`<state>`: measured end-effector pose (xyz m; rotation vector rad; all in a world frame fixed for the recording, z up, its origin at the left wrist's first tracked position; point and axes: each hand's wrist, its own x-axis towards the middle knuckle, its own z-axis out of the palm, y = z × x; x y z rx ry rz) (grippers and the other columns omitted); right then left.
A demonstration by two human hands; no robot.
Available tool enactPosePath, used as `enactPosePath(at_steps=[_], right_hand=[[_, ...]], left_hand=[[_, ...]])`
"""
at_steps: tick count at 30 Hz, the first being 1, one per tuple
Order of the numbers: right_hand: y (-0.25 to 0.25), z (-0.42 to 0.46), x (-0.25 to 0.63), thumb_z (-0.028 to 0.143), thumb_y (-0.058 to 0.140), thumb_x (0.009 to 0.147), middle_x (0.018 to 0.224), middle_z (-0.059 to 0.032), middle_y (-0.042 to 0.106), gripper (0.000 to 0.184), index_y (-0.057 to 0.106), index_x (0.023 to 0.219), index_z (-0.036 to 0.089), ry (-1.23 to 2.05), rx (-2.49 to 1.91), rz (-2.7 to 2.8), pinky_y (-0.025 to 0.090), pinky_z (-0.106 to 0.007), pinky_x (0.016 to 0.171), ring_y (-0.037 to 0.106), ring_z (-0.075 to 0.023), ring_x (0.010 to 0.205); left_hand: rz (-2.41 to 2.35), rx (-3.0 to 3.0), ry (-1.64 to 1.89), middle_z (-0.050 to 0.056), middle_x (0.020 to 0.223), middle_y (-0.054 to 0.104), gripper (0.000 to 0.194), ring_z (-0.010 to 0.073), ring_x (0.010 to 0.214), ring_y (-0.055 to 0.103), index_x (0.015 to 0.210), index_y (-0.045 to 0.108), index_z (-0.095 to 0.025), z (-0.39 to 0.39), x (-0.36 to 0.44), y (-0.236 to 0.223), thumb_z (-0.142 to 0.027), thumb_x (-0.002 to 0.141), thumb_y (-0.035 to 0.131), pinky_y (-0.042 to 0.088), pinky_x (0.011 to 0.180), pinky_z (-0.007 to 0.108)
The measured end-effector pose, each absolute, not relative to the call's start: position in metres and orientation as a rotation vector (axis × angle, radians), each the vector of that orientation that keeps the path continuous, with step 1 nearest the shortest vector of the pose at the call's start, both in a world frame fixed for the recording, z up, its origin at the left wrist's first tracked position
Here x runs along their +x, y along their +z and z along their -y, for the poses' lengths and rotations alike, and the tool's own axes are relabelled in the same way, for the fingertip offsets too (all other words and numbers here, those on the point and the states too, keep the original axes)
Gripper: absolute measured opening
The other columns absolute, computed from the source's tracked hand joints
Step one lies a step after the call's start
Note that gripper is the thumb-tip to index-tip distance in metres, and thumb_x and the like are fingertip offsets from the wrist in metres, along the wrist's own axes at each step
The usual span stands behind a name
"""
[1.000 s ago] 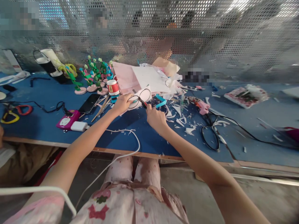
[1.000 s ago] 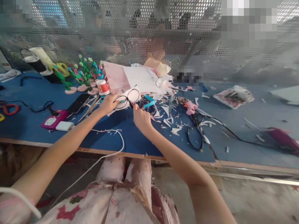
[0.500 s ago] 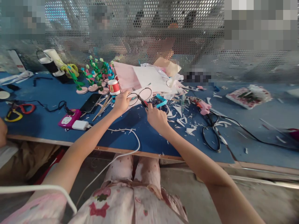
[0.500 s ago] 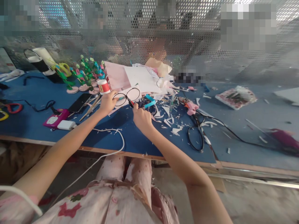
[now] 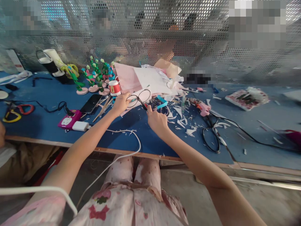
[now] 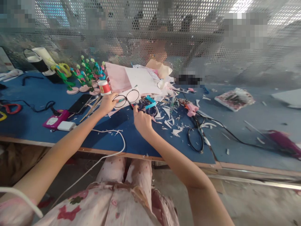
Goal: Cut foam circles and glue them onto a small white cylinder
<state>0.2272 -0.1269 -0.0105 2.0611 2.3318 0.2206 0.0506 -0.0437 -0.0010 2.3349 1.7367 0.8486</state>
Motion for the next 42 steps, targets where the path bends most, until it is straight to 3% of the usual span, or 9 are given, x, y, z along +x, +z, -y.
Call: enactPosePath(at_steps=[18,29,42], right_hand=[[-0.001,0.106,0.22,0.008,0.033,0.09,0.089,-0.0185,0.071,0.047,0.038,0.137,0.006,0.221,1.964,-2.361,0.047,-0.029,0.071,0.071,-0.0246,0.089],[-0.002,0.091,0.218,0.021,0.03,0.096,0.094,-0.0183,0.071,0.043,0.036,0.138,0.013,0.105,1.999,-2.368,0.047,-0.032,0.072,0.069,-0.0285,0.093],[0.0,0.091,0.216,0.014,0.029,0.095,0.097,-0.0191,0.07,0.038,0.039,0.132,0.012,0.158,1.971,-2.379,0.048,-0.029,0.071,0.07,-0.0258,0.092]], left_hand=[[-1.703,2.363,0.911,0.011,0.102,0.072,0.029,0.0237,0.094,0.065,0.111,0.063,-0.014,0.034,0.043,-0.01,-0.017,0.083,0.057,0.048,0.084,0.032],[-1.679,2.392,0.899,0.01,0.094,0.071,0.023,0.0231,0.09,0.064,0.106,0.062,-0.015,0.03,0.04,-0.013,-0.019,0.083,0.058,0.047,0.081,0.031],[-1.75,2.424,0.773,0.016,0.109,0.069,0.029,0.0267,0.101,0.064,0.115,0.058,-0.011,0.047,0.056,-0.006,-0.016,0.087,0.053,0.047,0.086,0.034]])
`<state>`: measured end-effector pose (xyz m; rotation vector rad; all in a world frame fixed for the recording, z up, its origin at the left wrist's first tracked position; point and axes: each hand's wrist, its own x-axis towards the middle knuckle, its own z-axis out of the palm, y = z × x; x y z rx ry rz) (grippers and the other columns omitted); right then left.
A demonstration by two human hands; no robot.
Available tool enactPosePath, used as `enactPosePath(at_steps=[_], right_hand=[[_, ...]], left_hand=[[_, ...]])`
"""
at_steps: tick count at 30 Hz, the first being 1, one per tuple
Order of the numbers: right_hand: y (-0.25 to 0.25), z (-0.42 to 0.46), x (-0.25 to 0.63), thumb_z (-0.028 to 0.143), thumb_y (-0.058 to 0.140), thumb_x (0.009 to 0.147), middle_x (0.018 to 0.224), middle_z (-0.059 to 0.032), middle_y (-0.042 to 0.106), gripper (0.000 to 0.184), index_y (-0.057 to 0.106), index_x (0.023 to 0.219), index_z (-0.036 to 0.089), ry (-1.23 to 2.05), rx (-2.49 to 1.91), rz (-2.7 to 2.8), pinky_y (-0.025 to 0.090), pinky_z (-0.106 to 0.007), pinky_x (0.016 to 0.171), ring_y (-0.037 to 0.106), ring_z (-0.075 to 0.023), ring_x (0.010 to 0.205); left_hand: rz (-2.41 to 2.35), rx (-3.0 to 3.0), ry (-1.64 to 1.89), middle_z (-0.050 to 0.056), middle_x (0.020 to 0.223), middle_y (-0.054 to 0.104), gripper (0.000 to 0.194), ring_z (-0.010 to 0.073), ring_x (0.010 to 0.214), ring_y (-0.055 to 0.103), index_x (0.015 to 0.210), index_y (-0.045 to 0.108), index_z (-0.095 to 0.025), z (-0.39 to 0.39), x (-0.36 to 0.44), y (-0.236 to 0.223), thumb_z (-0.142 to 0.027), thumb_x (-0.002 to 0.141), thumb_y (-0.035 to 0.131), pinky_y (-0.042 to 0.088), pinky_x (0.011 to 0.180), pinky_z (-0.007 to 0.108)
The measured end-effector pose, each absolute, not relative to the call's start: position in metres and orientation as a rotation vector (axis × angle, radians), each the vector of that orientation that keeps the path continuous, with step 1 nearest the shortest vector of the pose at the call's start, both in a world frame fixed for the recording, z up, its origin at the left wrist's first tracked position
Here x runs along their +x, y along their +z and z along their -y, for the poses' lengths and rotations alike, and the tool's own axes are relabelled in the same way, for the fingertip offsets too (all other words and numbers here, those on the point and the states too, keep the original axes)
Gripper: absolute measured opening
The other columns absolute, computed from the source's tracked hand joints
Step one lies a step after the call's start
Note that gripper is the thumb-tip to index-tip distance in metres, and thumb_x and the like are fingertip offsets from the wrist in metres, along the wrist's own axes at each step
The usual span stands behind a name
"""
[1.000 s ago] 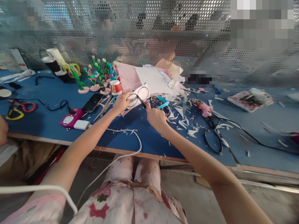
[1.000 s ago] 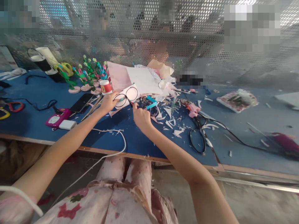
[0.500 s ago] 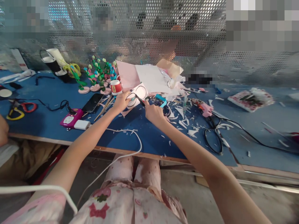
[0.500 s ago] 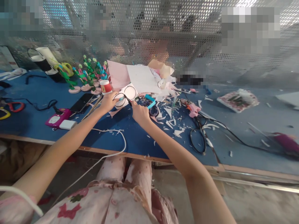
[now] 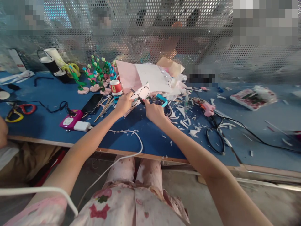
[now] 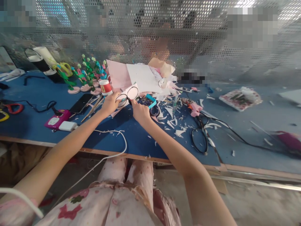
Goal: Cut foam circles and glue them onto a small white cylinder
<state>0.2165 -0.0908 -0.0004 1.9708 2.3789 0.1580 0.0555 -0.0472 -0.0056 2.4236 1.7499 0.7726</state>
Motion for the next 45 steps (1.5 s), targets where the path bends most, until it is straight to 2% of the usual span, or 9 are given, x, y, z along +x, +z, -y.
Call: enactPosePath(at_steps=[3,8,19,24,32,36,39,42,45], right_hand=[[0.0,0.092,0.217,0.007,0.028,0.093,0.096,-0.0184,0.071,0.039,0.04,0.13,0.012,0.184,1.93,-2.404,0.048,-0.028,0.072,0.07,-0.0238,0.093],[-0.002,0.093,0.221,0.007,0.031,0.092,0.098,-0.0177,0.07,0.038,0.043,0.128,0.012,0.152,1.843,-2.433,0.048,-0.027,0.073,0.07,-0.024,0.096],[-0.004,0.104,0.22,0.006,0.024,0.094,0.091,-0.0186,0.071,0.039,0.043,0.128,0.009,0.229,1.852,-2.386,0.047,-0.027,0.071,0.07,-0.0243,0.095],[-0.005,0.106,0.22,0.006,0.027,0.093,0.093,-0.0193,0.07,0.037,0.044,0.126,0.009,0.218,1.854,-2.389,0.047,-0.027,0.072,0.07,-0.0239,0.095],[0.001,0.112,0.213,0.004,0.026,0.092,0.1,-0.0204,0.069,0.039,0.047,0.124,0.007,0.177,1.896,-2.372,0.049,-0.029,0.07,0.07,-0.0246,0.095],[-0.001,0.109,0.222,0.005,0.027,0.093,0.102,-0.0202,0.069,0.04,0.046,0.127,0.008,0.165,1.926,-2.371,0.048,-0.028,0.071,0.07,-0.0243,0.097],[-0.003,0.106,0.228,0.008,0.03,0.093,0.1,-0.0177,0.07,0.039,0.045,0.129,0.012,0.17,1.928,-2.388,0.048,-0.027,0.072,0.069,-0.0231,0.097],[-0.005,0.105,0.228,0.008,0.032,0.093,0.095,-0.0178,0.071,0.04,0.045,0.13,0.011,0.196,1.955,-2.368,0.047,-0.027,0.071,0.07,-0.0239,0.093],[-0.006,0.106,0.226,0.008,0.029,0.094,0.093,-0.0178,0.07,0.041,0.044,0.132,0.012,0.233,1.979,-2.354,0.047,-0.029,0.071,0.07,-0.0248,0.092]], left_hand=[[-1.842,2.349,0.748,0.016,0.11,0.069,0.028,0.0268,0.104,0.064,0.115,0.058,-0.011,0.048,0.057,-0.002,-0.017,0.088,0.052,0.046,0.088,0.033],[-1.921,2.272,0.757,0.016,0.108,0.069,0.027,0.0272,0.105,0.063,0.114,0.058,-0.011,0.05,0.059,0.001,-0.018,0.088,0.055,0.046,0.089,0.033],[-1.825,2.268,0.888,0.014,0.104,0.071,0.025,0.0273,0.102,0.065,0.11,0.062,-0.012,0.047,0.057,-0.005,-0.015,0.085,0.059,0.047,0.088,0.033],[-1.74,2.336,0.913,0.013,0.097,0.072,0.021,0.0263,0.093,0.066,0.104,0.063,-0.012,0.051,0.059,-0.009,-0.014,0.084,0.058,0.048,0.084,0.034],[-1.746,2.309,1.022,0.012,0.097,0.071,0.021,0.0265,0.095,0.066,0.103,0.062,-0.013,0.054,0.048,0.001,-0.013,0.083,0.058,0.049,0.087,0.036],[-1.779,2.228,1.466,0.009,0.104,0.069,0.022,0.0244,0.103,0.063,0.108,0.059,-0.018,0.047,0.02,0.015,-0.021,0.086,0.055,0.047,0.095,0.036],[-1.945,2.197,1.253,0.016,0.106,0.068,0.028,0.0299,0.107,0.063,0.112,0.059,-0.014,0.036,0.011,0.014,-0.024,0.086,0.056,0.046,0.098,0.042],[-2.005,2.165,0.978,0.021,0.105,0.067,0.031,0.0329,0.108,0.063,0.114,0.06,-0.009,0.027,0.016,0.001,-0.025,0.09,0.047,0.045,0.098,0.047],[-1.896,2.309,1.128,0.025,0.131,0.055,0.042,0.0374,0.131,0.045,0.125,0.054,-0.01,0.03,0.024,-0.008,-0.034,0.092,0.045,0.033,0.11,0.055]])
